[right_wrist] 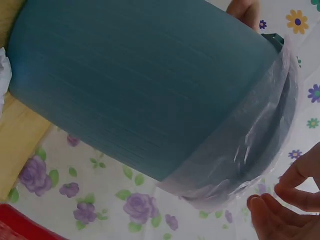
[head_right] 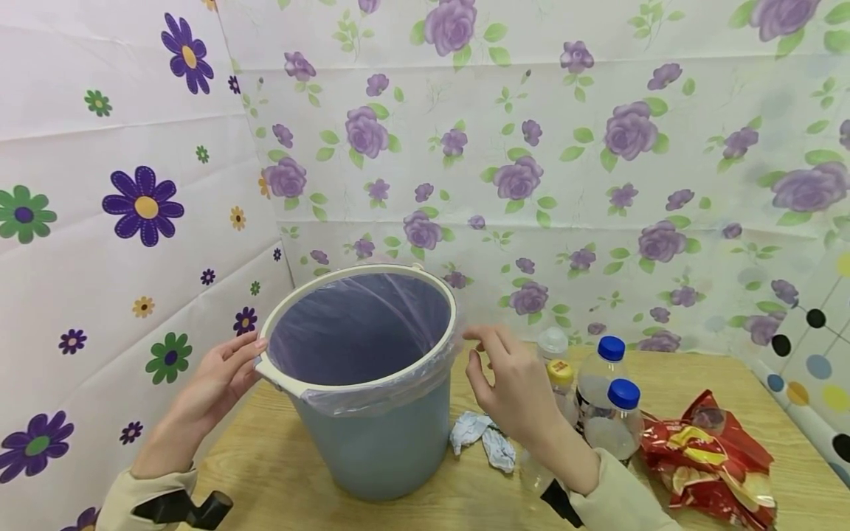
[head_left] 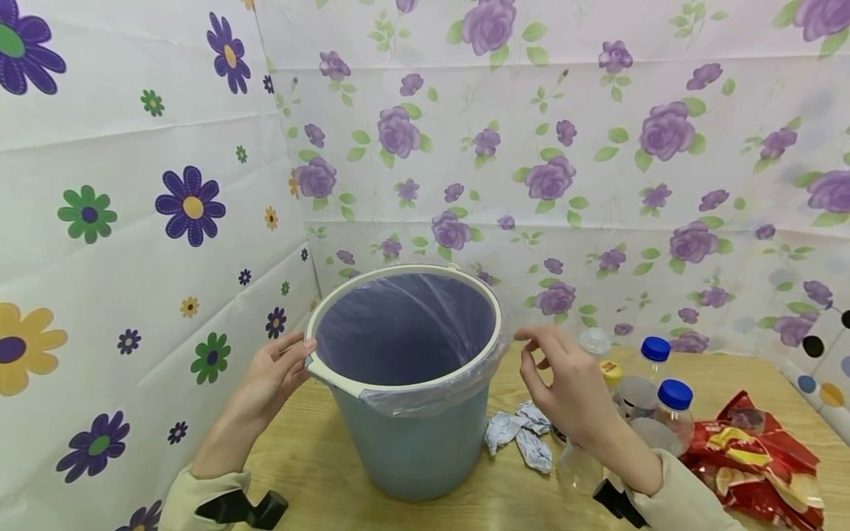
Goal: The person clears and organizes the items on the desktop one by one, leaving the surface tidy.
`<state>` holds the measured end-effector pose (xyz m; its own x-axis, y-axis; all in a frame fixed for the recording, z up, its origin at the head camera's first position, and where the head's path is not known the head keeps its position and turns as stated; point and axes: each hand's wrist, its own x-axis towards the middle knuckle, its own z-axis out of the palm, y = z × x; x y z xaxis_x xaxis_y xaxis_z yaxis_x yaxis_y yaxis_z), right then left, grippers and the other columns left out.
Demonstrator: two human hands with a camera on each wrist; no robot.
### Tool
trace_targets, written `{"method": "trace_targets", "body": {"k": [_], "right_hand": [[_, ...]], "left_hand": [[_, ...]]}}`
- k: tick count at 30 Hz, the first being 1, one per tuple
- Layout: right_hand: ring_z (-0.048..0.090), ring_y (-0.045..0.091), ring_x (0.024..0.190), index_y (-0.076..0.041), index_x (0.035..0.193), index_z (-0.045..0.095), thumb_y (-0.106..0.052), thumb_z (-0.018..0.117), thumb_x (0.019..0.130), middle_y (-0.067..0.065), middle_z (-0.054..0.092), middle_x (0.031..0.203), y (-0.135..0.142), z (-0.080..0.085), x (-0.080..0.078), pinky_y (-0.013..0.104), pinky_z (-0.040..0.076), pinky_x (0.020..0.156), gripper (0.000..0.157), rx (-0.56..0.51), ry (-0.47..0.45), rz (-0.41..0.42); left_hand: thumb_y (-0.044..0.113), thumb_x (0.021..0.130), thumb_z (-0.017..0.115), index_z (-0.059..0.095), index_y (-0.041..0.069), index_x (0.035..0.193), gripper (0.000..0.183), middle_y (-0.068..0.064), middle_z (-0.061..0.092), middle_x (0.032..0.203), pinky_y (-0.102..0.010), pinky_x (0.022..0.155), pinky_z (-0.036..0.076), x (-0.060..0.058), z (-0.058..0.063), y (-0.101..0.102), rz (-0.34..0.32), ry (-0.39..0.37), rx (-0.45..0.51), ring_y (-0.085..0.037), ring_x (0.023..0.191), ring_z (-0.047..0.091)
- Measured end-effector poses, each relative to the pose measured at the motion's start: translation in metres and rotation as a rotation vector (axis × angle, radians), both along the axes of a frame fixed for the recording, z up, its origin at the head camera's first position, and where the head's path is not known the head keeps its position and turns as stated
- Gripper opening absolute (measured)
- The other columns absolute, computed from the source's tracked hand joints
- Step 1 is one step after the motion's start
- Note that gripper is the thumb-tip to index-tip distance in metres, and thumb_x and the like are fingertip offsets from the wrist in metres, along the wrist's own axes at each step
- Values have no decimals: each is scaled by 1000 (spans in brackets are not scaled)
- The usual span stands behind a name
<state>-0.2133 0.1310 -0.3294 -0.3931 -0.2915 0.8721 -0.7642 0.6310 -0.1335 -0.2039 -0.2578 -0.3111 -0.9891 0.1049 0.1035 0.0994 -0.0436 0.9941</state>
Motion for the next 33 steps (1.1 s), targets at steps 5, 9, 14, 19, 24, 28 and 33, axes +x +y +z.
{"method": "trace_targets", "body": {"k": [5, 9, 14, 19, 24, 28, 33], "right_hand": [[63, 9, 75, -10, 106, 64, 1, 64, 84, 3, 66, 101, 1, -14, 5, 18, 55, 58, 25, 96, -133, -31], [58, 4, 70, -14, 102, 64, -5, 68, 85, 0, 64, 99, 1, -25, 7, 15, 50, 57, 20, 216, -230, -51], [64, 12, 81, -15, 104, 65, -14, 69, 86, 1, 65, 103, -1, -37, 8, 21, 51, 59, 18, 392, -379, -63], [64, 19, 89, -13, 105, 66, -17, 69, 87, 3, 64, 103, -4, -51, 6, 27, 54, 63, 19, 493, -476, -36], [65, 22, 89, -14, 102, 67, -21, 74, 83, 3, 64, 102, -6, -64, 4, 29, 55, 62, 22, 526, -521, -20], [64, 22, 86, -11, 102, 67, -19, 75, 80, 4, 64, 100, -6, -72, 0, 32, 55, 64, 24, 552, -568, -8], [62, 29, 93, -4, 111, 64, -17, 76, 79, 11, 62, 105, -8, -84, -6, 41, 55, 76, 36, 613, -686, 12]], "left_hand": [[18, 99, 52, 22, -12, 146, 63, 3, 60, 117, -14, 89, 53, 0, 0, 1, 7, -6, 8, -3, 105, 63], [18, 99, 52, 21, -11, 146, 64, 4, 60, 117, -14, 89, 53, 0, -1, 0, 9, -10, 11, -2, 106, 63], [19, 99, 52, 21, -10, 147, 64, 5, 60, 117, -14, 89, 53, 0, -3, -2, 7, -10, 3, -2, 107, 62], [19, 99, 52, 20, -10, 147, 64, 6, 60, 117, -14, 89, 53, 0, -3, -2, 8, -12, 5, -1, 106, 62], [19, 99, 52, 18, -9, 148, 66, 6, 60, 117, -14, 89, 53, 1, -4, -1, 9, -21, 15, -1, 106, 62], [18, 99, 52, 18, -9, 148, 65, 7, 60, 117, -14, 89, 53, 2, -4, -1, 2, -21, 26, -1, 106, 62], [18, 99, 51, 21, -9, 147, 63, 6, 60, 118, -14, 90, 53, 0, -3, 0, -2, -12, 25, -2, 107, 62]]}}
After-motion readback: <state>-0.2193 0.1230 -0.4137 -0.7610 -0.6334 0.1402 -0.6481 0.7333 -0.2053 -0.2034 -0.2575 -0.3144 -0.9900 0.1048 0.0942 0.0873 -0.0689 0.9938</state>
